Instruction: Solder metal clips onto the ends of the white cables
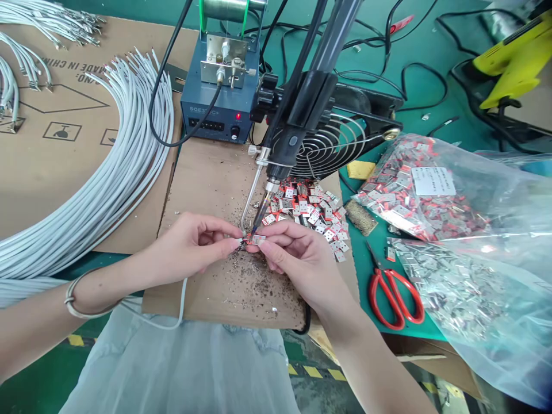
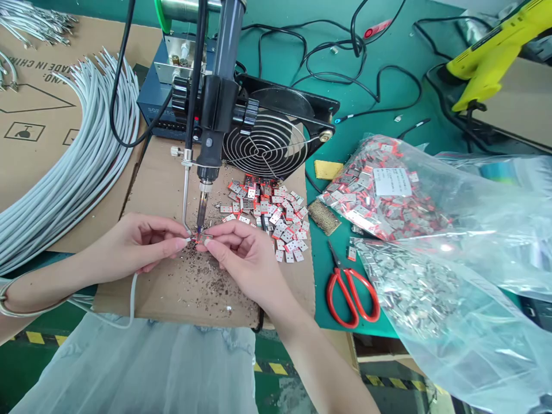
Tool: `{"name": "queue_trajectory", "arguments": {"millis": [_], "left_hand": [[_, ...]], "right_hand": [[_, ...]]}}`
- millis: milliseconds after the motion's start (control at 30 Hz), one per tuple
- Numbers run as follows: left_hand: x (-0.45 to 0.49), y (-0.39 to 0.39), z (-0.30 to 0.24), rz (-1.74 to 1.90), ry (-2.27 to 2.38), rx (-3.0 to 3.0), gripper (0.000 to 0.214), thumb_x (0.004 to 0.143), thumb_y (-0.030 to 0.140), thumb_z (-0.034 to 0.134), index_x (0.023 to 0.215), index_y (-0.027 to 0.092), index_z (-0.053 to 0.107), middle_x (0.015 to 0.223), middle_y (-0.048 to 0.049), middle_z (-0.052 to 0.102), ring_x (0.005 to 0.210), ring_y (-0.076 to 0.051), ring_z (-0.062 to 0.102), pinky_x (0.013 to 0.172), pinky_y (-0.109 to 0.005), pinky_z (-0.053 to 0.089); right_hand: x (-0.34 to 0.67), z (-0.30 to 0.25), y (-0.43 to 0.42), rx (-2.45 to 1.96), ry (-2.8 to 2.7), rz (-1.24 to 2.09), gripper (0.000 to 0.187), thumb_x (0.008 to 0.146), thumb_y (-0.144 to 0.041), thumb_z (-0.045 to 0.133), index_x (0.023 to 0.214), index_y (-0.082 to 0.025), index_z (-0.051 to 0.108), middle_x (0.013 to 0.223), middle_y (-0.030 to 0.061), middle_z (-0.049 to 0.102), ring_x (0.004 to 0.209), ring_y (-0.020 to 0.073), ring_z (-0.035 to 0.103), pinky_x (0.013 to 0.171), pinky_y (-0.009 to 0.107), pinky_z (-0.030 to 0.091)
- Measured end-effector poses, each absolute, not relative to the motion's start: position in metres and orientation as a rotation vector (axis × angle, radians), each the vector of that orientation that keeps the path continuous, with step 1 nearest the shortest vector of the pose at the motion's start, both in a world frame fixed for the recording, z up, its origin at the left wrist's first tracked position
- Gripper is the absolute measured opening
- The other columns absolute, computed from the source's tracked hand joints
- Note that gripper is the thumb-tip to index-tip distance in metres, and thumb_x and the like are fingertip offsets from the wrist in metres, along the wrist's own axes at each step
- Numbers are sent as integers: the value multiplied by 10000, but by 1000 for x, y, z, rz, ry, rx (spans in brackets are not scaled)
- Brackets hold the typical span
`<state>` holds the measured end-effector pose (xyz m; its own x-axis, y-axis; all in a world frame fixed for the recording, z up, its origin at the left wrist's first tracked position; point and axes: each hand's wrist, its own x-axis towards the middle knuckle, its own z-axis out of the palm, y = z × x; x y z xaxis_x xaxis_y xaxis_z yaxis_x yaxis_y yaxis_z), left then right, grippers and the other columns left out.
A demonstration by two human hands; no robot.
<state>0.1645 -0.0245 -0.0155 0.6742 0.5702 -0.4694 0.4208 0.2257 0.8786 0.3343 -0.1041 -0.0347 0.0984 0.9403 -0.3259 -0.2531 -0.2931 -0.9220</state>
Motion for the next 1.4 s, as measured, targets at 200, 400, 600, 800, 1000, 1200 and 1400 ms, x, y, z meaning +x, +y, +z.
{"name": "queue_trajectory", "arguments": {"millis": [200,400,600,800,1000,1200,1400], "left_hand": [[166,-24,-18,129,892,1427,161,802,265,553,857,146,646,529,59,474,398,-38,394,357,-125,329],[167,-25,-18,131,886,1490,185,811,278,544,855,138,656,508,64,456,399,-42,384,365,-135,318],[166,-25,-15,118,899,1492,220,812,297,547,905,141,671,514,64,456,402,-51,390,369,-148,335],[166,-26,-15,116,889,1449,217,813,291,548,925,147,666,520,63,449,399,-52,396,368,-149,336],[165,-27,-14,125,889,1427,182,813,273,548,881,141,654,524,66,444,398,-44,389,370,-144,330],[166,-26,-14,117,889,1481,203,817,275,540,887,130,663,515,65,446,399,-46,387,367,-149,324],[167,-26,-14,101,896,1506,245,816,298,536,939,132,667,523,66,443,400,-53,391,367,-158,330]], "right_hand": [[334,-36,-103,-1340,-772,1419,85,722,-215,699,782,-181,649,602,3,694,464,63,537,396,143,380],[333,-36,-103,-1367,-788,1401,92,720,-223,698,774,-174,642,605,4,689,458,58,521,402,144,389],[332,-36,-103,-1382,-794,1400,115,720,-252,698,788,-184,635,621,14,692,483,83,543,399,170,386],[334,-38,-104,-1362,-786,1409,106,724,-250,699,789,-188,643,646,17,703,484,86,536,402,181,370],[336,-39,-105,-1309,-772,1447,95,723,-246,709,785,-201,652,616,-2,698,460,69,512,400,164,359],[333,-34,-104,-1396,-796,1386,114,709,-262,711,770,-193,643,627,11,697,467,86,535,393,183,376],[332,-37,-105,-1422,-835,1349,179,635,-246,763,769,-201,653,674,11,684,590,114,607,504,207,474]]}}
